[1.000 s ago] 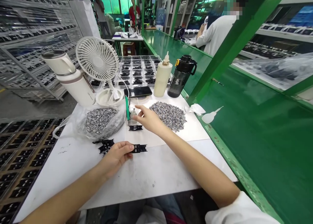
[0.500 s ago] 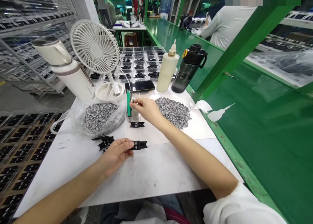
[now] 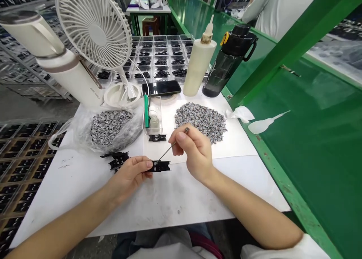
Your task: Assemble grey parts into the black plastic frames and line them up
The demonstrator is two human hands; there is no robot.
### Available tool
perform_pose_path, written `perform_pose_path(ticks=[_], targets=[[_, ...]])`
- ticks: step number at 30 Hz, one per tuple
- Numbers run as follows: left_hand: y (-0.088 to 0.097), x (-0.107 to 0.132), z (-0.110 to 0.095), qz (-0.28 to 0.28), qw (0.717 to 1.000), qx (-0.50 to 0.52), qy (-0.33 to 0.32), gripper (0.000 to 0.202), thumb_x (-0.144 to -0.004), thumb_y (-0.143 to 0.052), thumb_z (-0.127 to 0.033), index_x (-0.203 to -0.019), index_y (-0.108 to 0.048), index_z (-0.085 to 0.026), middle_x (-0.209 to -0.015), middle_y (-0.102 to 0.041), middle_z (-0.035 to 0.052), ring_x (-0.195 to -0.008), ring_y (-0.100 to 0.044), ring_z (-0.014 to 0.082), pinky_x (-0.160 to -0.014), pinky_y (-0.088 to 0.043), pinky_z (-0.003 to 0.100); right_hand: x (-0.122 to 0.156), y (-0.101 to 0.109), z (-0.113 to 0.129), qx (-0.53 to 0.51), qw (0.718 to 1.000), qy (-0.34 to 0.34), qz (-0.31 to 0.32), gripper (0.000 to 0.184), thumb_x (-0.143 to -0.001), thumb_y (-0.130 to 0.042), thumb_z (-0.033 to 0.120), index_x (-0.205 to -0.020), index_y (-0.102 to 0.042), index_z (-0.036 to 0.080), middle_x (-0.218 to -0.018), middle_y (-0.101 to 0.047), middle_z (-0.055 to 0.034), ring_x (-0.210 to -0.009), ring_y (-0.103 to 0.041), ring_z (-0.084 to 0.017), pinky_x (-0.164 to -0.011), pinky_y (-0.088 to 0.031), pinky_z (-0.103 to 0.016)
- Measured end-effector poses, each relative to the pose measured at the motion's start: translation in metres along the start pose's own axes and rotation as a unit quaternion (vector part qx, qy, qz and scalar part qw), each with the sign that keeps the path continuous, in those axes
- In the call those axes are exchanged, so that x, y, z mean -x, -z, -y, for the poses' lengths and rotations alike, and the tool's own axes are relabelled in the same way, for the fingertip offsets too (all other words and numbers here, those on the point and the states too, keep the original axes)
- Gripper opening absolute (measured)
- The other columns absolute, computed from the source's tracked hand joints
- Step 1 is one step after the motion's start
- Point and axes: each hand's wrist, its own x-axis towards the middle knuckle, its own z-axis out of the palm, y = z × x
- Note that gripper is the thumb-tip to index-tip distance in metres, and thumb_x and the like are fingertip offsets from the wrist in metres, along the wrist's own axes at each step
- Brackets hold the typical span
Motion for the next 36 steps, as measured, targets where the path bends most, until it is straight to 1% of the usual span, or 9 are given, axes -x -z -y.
perform_pose_path(ticks=[4,9,14,23,28,31,33,36], targets=[[-0.001,0.0,-0.001,-0.004,1.0,-0.011,0.002,0.012,-0.067,-0.066,-0.024,-0.063,-0.061,-0.014,-0.064,-0.05,-0.0012,-0.062,-0.044,0.0081,-0.063,-0.038,0.023,0.0,-0.001,-0.002,0.011,1.0,-0.017,0.003,0.02,-0.082,-0.048,0.029,-0.067,-0.056,0.018,-0.052,-0.049,0.0018,-0.047,-0.045,-0.009,-0.04,-0.035,-0.02],[-0.002,0.0,-0.002,0.0,1.0,-0.014,-0.002,0.013,-0.067,-0.066,-0.024,-0.063,-0.06,-0.013,-0.065,-0.051,-0.0005,-0.062,-0.045,0.0086,-0.063,-0.038,0.023,0.001,-0.001,-0.003,0.002,0.999,-0.019,0.039,0.018,-0.083,-0.046,0.024,-0.07,-0.056,0.018,-0.053,-0.05,0.0025,-0.047,-0.046,-0.008,-0.042,-0.036,-0.02],[-0.001,0.0,-0.002,0.001,1.0,-0.02,-0.001,0.013,-0.067,-0.066,-0.025,-0.064,-0.061,-0.013,-0.067,-0.052,-0.0001,-0.063,-0.045,0.0087,-0.063,-0.038,0.023,0.002,-0.001,-0.004,-0.002,0.999,-0.015,0.051,0.018,-0.084,-0.045,0.022,-0.071,-0.056,0.018,-0.053,-0.05,0.0026,-0.047,-0.046,-0.008,-0.043,-0.035,-0.02],[-0.001,0.0,-0.001,0.002,1.0,-0.022,-0.003,0.013,-0.067,-0.066,-0.024,-0.065,-0.061,-0.013,-0.067,-0.052,0.0001,-0.063,-0.045,0.0081,-0.063,-0.038,0.022,0.001,0.0,-0.003,-0.002,0.999,-0.012,0.039,0.019,-0.085,-0.044,0.021,-0.071,-0.057,0.019,-0.053,-0.049,0.0029,-0.048,-0.046,-0.007,-0.043,-0.034,-0.019],[-0.001,0.0,-0.001,0.004,1.0,-0.024,-0.003,0.013,-0.067,-0.066,-0.024,-0.065,-0.061,-0.013,-0.066,-0.052,0.0,-0.064,-0.045,0.0081,-0.063,-0.038,0.022,0.0,-0.001,-0.003,-0.001,0.999,-0.03,0.041,0.019,-0.084,-0.045,0.022,-0.07,-0.056,0.018,-0.052,-0.049,0.0028,-0.047,-0.046,-0.007,-0.044,-0.034,-0.02],[-0.001,0.0,-0.001,0.005,1.0,-0.023,-0.004,0.013,-0.067,-0.066,-0.024,-0.064,-0.061,-0.013,-0.066,-0.052,-0.0003,-0.064,-0.045,0.0079,-0.063,-0.038,0.022,-0.001,-0.001,-0.003,-0.01,0.999,-0.032,0.018,0.019,-0.083,-0.046,0.022,-0.069,-0.057,0.018,-0.052,-0.049,0.0024,-0.047,-0.046,-0.007,-0.043,-0.034,-0.02],[-0.001,0.0,-0.001,0.001,1.0,-0.023,-0.003,0.012,-0.067,-0.066,-0.024,-0.064,-0.061,-0.013,-0.066,-0.053,-0.0005,-0.063,-0.045,0.0075,-0.063,-0.038,0.022,-0.004,0.0,-0.003,-0.029,0.999,-0.03,-0.012,0.019,-0.083,-0.046,0.024,-0.068,-0.056,0.018,-0.05,-0.049,0.0023,-0.045,-0.045,-0.008,-0.042,-0.032,-0.02],[-0.001,0.0,-0.001,-0.002,1.0,-0.023,0.0,0.012,-0.067,-0.066,-0.024,-0.064,-0.061,-0.013,-0.066,-0.053,-0.001,-0.061,-0.046,0.007,-0.063,-0.038,0.022,-0.015,0.008,-0.003,-0.074,0.994,-0.039,-0.066,0.022,-0.083,-0.043,0.027,-0.066,-0.053,0.018,-0.043,-0.045,0.0033,-0.039,-0.04,-0.008,-0.039,-0.029,-0.021]])
